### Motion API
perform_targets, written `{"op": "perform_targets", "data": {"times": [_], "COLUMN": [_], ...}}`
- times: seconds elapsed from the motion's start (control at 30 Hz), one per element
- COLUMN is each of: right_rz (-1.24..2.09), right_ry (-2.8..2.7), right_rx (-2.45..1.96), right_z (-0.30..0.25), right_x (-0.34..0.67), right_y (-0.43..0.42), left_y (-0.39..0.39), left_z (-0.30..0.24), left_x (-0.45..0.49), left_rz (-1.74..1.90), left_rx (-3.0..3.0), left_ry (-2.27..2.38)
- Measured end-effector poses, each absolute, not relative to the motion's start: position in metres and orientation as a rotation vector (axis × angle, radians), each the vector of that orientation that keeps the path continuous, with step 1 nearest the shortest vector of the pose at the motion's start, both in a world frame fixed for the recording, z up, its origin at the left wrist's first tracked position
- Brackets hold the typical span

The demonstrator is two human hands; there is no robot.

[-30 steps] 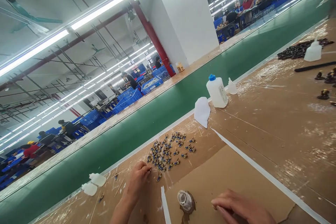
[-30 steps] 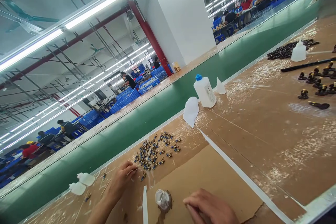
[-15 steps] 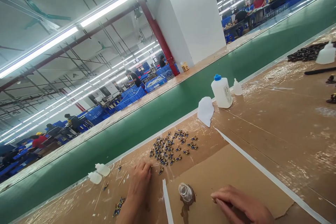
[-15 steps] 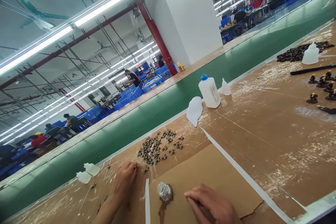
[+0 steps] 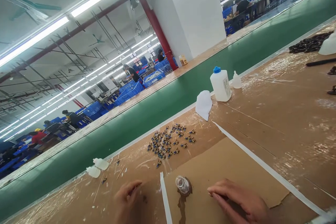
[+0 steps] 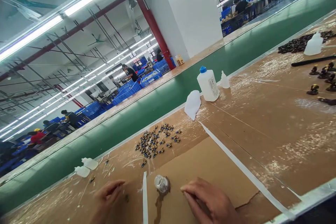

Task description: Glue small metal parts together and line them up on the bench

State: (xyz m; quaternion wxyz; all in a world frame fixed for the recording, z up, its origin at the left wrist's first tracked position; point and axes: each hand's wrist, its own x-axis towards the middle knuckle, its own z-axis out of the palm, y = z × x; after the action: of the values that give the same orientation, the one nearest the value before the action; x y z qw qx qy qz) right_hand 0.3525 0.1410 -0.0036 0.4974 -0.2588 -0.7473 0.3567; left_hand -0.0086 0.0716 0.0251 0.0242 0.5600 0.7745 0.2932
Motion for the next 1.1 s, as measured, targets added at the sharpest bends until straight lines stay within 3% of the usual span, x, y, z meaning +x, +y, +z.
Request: {"op": "perform_targets", "data": {"times": [0.27,0.6,1.1], "right_rz": [0.776,0.591,0.665], "right_ry": [-1.874,-1.847,-1.827], "right_rx": [-0.695,-0.705,-0.756], "right_z": [-0.002,-0.007,-0.005], "right_x": [0.358,0.357,0.357], "right_y": [0.139,0.143,0.139], "left_y": [0.032,0.041,0.051], "left_z": [0.016,0.035,0.034], "left_x": [0.001,0.026,0.023], "left_rz": [0.687,0.503,0.117], "left_rx": [1.718,1.795,2.154], "left_ry": [2.4,2.418,2.407]}}
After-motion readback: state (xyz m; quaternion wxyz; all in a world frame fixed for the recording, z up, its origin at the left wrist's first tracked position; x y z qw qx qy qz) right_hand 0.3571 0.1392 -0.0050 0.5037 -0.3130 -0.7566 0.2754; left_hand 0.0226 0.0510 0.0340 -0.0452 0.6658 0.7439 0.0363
